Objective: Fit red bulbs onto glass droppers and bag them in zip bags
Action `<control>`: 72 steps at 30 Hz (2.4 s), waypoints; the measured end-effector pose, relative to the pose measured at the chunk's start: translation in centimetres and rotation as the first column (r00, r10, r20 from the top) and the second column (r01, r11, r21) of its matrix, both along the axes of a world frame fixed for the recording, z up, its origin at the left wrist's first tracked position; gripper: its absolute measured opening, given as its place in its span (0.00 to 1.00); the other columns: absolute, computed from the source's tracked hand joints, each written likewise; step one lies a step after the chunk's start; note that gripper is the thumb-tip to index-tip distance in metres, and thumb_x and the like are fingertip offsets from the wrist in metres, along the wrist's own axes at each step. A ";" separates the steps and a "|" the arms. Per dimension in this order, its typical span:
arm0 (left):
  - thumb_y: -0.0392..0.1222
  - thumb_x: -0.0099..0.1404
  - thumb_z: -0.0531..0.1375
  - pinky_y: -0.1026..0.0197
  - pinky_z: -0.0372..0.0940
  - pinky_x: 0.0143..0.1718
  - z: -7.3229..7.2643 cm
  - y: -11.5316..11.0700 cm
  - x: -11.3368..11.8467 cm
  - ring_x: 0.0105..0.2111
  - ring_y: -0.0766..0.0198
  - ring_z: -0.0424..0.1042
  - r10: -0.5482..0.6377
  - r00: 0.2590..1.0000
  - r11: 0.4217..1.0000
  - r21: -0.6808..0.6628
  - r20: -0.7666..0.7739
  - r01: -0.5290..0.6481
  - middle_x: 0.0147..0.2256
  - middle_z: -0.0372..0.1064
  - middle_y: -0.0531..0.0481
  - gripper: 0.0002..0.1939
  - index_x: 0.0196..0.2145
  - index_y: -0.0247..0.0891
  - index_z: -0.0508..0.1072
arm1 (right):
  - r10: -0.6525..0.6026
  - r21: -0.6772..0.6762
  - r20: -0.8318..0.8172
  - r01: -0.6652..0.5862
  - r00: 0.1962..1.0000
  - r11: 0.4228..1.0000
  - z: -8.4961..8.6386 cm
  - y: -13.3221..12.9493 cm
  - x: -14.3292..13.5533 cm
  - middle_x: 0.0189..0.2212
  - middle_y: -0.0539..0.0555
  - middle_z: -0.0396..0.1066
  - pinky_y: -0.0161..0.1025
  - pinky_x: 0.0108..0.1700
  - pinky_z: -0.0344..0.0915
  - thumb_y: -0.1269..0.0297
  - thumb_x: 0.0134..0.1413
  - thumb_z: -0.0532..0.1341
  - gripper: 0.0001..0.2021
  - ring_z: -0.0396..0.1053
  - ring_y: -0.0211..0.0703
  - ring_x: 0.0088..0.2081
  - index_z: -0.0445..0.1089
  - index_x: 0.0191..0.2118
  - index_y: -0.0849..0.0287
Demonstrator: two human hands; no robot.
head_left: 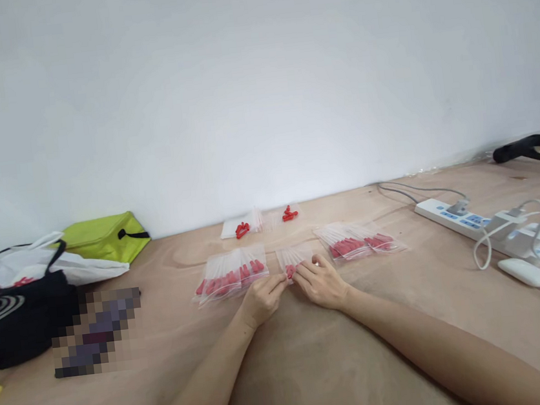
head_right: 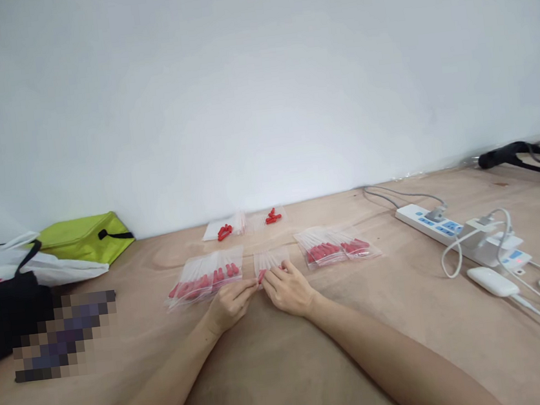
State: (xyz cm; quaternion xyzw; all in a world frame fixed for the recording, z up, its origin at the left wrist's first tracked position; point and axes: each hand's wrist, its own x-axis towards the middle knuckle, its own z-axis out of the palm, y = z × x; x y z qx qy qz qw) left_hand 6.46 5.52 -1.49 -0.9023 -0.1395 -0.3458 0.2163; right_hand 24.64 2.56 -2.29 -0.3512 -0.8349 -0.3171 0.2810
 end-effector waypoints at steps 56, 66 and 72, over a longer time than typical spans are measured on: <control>0.36 0.62 0.53 0.55 0.66 0.39 -0.4 0.0 4.4 0.38 0.57 0.69 0.143 0.989 0.971 -0.199 0.038 -0.132 0.37 0.70 0.42 0.10 0.40 0.32 0.70 | -0.088 0.019 -0.076 0.089 0.993 0.996 -0.6 -0.2 4.3 0.28 0.51 0.71 0.43 0.41 0.46 0.69 0.53 0.55 0.07 0.60 0.39 0.33 0.70 0.35 0.58; 0.33 0.66 0.47 0.61 0.68 0.27 -1.2 1.1 4.6 0.26 0.63 0.72 0.105 0.994 0.993 -0.063 0.016 -0.104 0.28 0.73 0.47 0.15 0.31 0.34 0.72 | -0.122 -0.042 -0.096 0.118 0.988 0.992 -0.4 -0.3 6.5 0.22 0.50 0.69 0.44 0.42 0.45 0.68 0.52 0.56 0.07 0.59 0.39 0.32 0.70 0.27 0.56; 0.32 0.67 0.46 0.63 0.69 0.28 -1.4 1.2 3.9 0.29 0.64 0.73 0.074 0.997 0.997 -0.022 0.016 -0.073 0.31 0.74 0.45 0.16 0.33 0.33 0.73 | -0.156 -0.077 -0.051 0.152 0.986 0.985 -0.7 -0.4 8.7 0.21 0.50 0.69 0.42 0.41 0.46 0.69 0.53 0.55 0.08 0.60 0.38 0.30 0.70 0.28 0.56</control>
